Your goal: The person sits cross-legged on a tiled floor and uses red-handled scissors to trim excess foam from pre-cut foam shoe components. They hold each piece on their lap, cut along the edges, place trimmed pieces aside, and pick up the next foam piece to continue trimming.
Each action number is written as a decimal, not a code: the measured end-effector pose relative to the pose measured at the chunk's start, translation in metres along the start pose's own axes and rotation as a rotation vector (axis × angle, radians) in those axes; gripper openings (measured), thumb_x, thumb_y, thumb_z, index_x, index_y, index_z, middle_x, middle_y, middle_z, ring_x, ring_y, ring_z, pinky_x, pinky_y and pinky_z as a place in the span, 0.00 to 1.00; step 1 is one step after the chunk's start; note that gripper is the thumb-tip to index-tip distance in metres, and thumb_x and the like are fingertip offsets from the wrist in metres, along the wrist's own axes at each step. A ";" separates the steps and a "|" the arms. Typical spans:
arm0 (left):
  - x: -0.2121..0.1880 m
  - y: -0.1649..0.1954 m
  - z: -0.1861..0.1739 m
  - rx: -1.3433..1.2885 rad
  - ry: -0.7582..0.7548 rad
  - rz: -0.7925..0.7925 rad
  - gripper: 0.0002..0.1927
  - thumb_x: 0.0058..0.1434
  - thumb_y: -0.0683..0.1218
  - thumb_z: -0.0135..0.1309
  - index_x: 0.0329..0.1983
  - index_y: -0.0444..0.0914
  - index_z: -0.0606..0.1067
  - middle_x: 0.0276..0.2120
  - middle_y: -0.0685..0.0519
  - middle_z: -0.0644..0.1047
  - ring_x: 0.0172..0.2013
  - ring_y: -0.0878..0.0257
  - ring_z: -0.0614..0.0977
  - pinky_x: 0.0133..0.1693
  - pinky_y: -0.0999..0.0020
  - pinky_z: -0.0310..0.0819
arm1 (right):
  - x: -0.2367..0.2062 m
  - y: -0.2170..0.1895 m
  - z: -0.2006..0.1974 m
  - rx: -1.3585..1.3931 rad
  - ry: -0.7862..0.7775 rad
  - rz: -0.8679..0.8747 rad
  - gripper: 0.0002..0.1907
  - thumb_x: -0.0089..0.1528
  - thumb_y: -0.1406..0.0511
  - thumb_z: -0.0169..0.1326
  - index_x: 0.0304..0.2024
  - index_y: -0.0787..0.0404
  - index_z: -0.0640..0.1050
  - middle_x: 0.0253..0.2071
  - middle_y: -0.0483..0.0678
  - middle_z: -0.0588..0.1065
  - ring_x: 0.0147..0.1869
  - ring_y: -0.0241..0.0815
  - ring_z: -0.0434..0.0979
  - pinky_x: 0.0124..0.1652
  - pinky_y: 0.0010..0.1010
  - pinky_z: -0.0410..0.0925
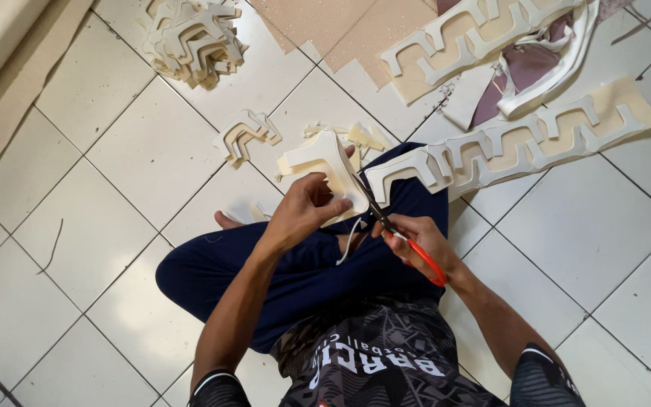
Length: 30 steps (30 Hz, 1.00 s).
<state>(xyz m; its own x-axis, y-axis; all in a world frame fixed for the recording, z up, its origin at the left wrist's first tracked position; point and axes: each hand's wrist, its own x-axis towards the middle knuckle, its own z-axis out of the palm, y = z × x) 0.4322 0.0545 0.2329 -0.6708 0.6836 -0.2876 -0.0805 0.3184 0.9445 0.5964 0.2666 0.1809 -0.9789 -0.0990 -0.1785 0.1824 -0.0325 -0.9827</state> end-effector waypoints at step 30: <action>0.006 -0.019 0.059 -0.967 0.285 -0.058 0.22 0.65 0.42 0.62 0.59 0.27 0.74 0.36 0.52 0.79 0.29 0.71 0.77 0.28 0.80 0.71 | 0.007 0.019 0.021 -0.006 0.194 -0.180 0.33 0.68 0.42 0.48 0.42 0.68 0.75 0.19 0.41 0.71 0.19 0.27 0.68 0.20 0.21 0.61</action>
<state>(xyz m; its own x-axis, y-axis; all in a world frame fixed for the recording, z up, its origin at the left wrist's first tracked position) 0.4730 0.0909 0.2041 -0.7876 0.4615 -0.4082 -0.5973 -0.4091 0.6899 0.5948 0.2439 0.1620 -0.9949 0.1005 -0.0062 0.0036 -0.0260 -0.9997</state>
